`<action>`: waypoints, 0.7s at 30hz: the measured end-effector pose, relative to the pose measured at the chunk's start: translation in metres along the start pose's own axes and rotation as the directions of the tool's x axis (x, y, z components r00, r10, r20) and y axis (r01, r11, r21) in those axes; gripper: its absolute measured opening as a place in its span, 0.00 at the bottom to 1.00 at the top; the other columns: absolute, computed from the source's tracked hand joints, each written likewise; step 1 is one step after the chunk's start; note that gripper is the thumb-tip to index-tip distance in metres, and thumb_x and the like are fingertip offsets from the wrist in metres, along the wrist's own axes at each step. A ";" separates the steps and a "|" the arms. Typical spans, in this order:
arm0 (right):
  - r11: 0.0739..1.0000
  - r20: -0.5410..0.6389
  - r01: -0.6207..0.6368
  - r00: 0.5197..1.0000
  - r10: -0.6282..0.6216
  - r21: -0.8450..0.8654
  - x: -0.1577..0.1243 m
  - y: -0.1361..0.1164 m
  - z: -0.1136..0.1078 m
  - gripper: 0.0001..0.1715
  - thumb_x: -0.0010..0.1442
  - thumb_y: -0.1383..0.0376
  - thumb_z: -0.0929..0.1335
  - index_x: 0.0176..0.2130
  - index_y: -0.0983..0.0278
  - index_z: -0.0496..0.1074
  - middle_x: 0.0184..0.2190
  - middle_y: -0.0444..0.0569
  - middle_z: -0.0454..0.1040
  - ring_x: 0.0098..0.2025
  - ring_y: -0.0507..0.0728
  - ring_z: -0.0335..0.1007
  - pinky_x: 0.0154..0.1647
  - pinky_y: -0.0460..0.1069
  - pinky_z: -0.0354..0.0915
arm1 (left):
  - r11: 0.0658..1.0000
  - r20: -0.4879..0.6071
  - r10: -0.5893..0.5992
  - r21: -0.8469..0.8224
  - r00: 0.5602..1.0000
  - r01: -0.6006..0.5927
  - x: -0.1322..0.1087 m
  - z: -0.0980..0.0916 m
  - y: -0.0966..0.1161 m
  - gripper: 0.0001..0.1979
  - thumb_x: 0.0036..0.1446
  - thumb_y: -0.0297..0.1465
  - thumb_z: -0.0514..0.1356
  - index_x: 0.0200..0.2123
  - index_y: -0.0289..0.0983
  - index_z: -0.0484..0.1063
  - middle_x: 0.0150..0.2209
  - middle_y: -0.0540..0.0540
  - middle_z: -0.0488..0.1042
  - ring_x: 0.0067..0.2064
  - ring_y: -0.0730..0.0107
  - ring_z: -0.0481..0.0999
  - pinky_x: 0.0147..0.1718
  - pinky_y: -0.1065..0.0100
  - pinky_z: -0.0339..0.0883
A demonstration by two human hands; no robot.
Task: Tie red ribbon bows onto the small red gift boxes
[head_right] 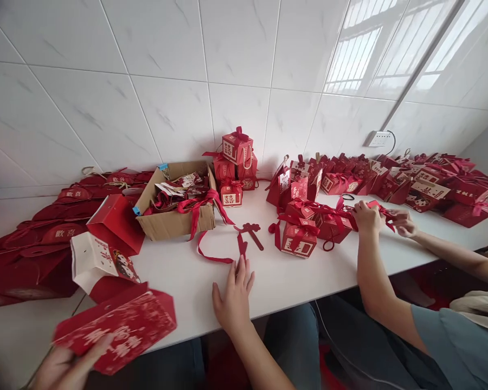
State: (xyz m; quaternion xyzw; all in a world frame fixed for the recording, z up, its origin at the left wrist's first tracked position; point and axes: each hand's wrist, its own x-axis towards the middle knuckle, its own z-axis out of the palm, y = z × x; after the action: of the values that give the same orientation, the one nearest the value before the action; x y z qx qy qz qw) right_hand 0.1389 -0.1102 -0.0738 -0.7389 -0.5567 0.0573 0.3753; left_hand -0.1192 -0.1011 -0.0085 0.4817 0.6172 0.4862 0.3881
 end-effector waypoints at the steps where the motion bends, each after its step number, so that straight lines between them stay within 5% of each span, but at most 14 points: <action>1: 0.999 -0.042 -0.001 0.999 0.004 0.054 0.000 0.001 -0.001 0.32 0.63 0.61 0.60 0.63 0.69 0.53 0.68 0.64 0.42 0.69 0.72 0.31 0.61 0.74 0.43 | 0.999 0.041 -0.029 -0.021 0.999 0.030 0.001 0.015 -0.002 0.25 0.29 0.45 0.72 0.30 0.35 0.77 0.30 0.44 0.81 0.34 0.51 0.80 0.32 0.61 0.78; 5: 0.884 -0.037 0.024 0.999 -0.008 0.467 -0.003 0.010 -0.020 0.25 0.67 0.61 0.55 0.61 0.60 0.58 0.67 0.54 0.49 0.69 0.63 0.39 0.64 0.65 0.49 | 0.990 0.138 0.077 -0.129 0.987 -0.059 -0.009 0.077 -0.002 0.23 0.42 0.44 0.68 0.39 0.36 0.74 0.39 0.42 0.80 0.43 0.52 0.79 0.43 0.58 0.75; 10: 0.650 -0.035 0.058 0.998 -0.049 0.758 -0.007 0.020 -0.032 0.25 0.64 0.55 0.60 0.58 0.59 0.61 0.57 0.55 0.66 0.60 0.63 0.62 0.58 0.60 0.61 | 0.975 0.445 0.172 -0.206 0.879 -0.087 -0.018 0.125 0.002 0.19 0.51 0.42 0.63 0.41 0.36 0.71 0.41 0.41 0.79 0.42 0.55 0.79 0.42 0.61 0.74; 15: 0.604 -0.042 -0.006 0.997 0.066 0.797 -0.007 0.013 -0.029 0.31 0.59 0.57 0.66 0.59 0.60 0.55 0.53 0.56 0.68 0.52 0.61 0.68 0.51 0.56 0.67 | 0.971 0.559 0.181 -0.232 0.809 -0.057 -0.019 0.135 0.000 0.18 0.56 0.41 0.60 0.46 0.37 0.69 0.43 0.42 0.77 0.42 0.60 0.78 0.44 0.63 0.73; 21: 0.675 -0.068 0.065 0.997 -0.022 0.735 0.003 0.006 -0.058 0.35 0.56 0.59 0.70 0.59 0.58 0.55 0.53 0.54 0.65 0.55 0.61 0.64 0.55 0.57 0.63 | 0.981 0.636 0.140 -0.192 0.759 -0.019 -0.017 0.127 0.009 0.20 0.57 0.42 0.59 0.48 0.37 0.70 0.46 0.40 0.76 0.46 0.57 0.76 0.46 0.60 0.71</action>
State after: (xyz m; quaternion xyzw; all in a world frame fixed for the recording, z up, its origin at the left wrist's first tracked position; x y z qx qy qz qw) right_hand 0.1739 -0.1363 -0.0349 -0.5130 -0.4936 0.2479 0.6571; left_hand 0.0074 -0.0885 -0.0279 0.6099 0.3795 0.3582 0.5964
